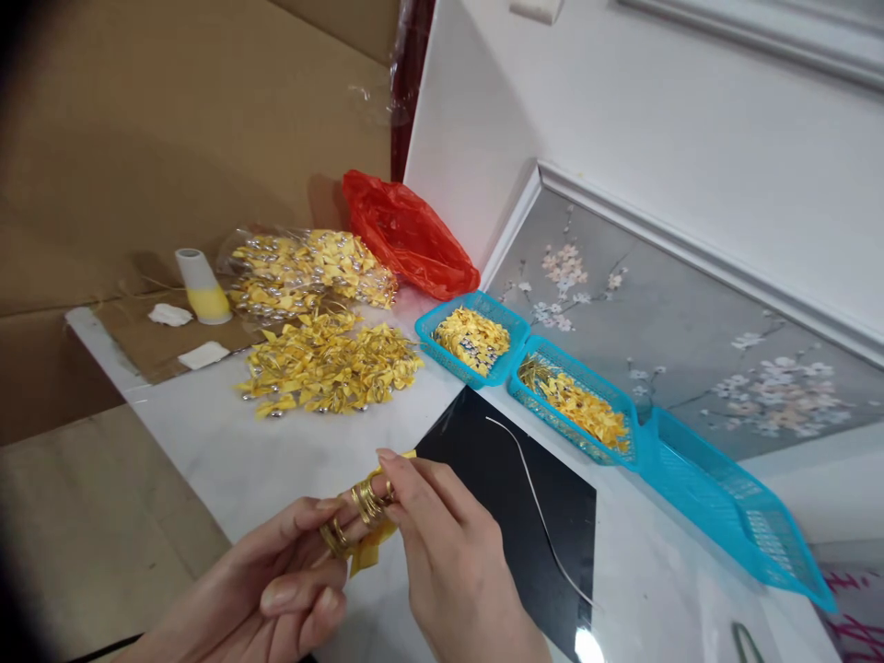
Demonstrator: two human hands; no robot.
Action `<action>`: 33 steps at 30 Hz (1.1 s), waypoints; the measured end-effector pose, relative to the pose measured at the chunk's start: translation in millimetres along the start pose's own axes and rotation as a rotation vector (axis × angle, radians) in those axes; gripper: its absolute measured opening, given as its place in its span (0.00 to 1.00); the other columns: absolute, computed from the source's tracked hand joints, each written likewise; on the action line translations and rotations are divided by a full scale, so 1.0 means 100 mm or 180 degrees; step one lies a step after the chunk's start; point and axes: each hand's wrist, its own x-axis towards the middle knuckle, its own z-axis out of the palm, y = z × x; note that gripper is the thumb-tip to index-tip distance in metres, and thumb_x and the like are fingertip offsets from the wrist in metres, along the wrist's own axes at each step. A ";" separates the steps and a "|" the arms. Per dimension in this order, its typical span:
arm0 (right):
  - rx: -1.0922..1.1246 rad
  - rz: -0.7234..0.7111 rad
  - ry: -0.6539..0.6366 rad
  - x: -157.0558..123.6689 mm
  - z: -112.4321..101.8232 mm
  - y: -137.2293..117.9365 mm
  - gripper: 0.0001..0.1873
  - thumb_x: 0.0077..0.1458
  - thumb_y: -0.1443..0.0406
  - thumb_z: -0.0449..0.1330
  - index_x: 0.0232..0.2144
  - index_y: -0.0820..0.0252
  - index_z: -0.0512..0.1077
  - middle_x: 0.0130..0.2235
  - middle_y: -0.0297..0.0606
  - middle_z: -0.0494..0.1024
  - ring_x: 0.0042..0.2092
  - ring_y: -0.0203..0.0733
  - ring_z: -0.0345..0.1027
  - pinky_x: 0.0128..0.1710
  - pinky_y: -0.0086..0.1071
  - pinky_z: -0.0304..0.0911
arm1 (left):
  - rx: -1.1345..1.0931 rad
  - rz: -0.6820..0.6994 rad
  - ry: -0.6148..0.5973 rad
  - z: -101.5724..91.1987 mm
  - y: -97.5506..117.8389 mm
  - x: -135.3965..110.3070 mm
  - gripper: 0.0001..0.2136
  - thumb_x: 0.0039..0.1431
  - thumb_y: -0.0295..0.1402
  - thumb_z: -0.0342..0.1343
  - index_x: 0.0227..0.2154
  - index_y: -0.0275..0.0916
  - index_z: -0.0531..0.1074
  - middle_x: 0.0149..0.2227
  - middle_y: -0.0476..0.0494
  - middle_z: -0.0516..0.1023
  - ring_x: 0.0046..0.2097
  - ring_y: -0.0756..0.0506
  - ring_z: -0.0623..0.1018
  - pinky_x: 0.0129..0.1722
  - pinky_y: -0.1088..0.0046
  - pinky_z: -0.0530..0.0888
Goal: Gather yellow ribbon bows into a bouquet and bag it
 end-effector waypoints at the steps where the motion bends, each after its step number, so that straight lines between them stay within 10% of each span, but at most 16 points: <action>1: 0.0009 -0.0002 -0.0006 0.00 0.00 0.00 0.28 0.59 0.77 0.50 0.58 0.51 0.61 0.47 0.38 0.72 0.46 0.35 0.70 0.46 0.26 0.70 | -0.0005 -0.0009 0.0011 0.00 0.00 0.00 0.05 0.55 0.25 0.59 0.33 0.32 0.78 0.22 0.52 0.74 0.18 0.58 0.68 0.35 0.69 0.78; 20: 0.0352 -0.0134 -0.0649 0.13 0.24 0.09 0.32 0.55 0.79 0.48 0.59 0.54 0.60 0.52 0.39 0.72 0.53 0.37 0.67 0.53 0.31 0.64 | 0.0344 0.0423 0.0518 -0.03 0.05 0.20 0.06 0.56 0.23 0.58 0.36 0.32 0.77 0.22 0.50 0.72 0.21 0.58 0.70 0.28 0.80 0.74; 26: 0.0435 0.0474 -0.0364 0.49 0.28 0.33 0.19 0.57 0.70 0.54 0.51 0.54 0.70 0.42 0.37 0.78 0.40 0.37 0.73 0.41 0.29 0.70 | 0.0101 0.0965 0.1308 -0.02 0.18 0.21 0.07 0.54 0.19 0.57 0.36 0.31 0.75 0.33 0.46 0.78 0.20 0.59 0.70 0.27 0.78 0.77; 33: 0.0145 0.1319 -0.0161 0.91 0.80 0.89 0.09 0.51 0.63 0.60 0.34 0.62 0.75 0.32 0.38 0.76 0.27 0.37 0.69 0.29 0.30 0.65 | -0.0037 0.1127 0.1502 -0.06 0.29 0.13 0.13 0.55 0.21 0.57 0.44 0.32 0.73 0.48 0.36 0.76 0.20 0.59 0.69 0.27 0.76 0.78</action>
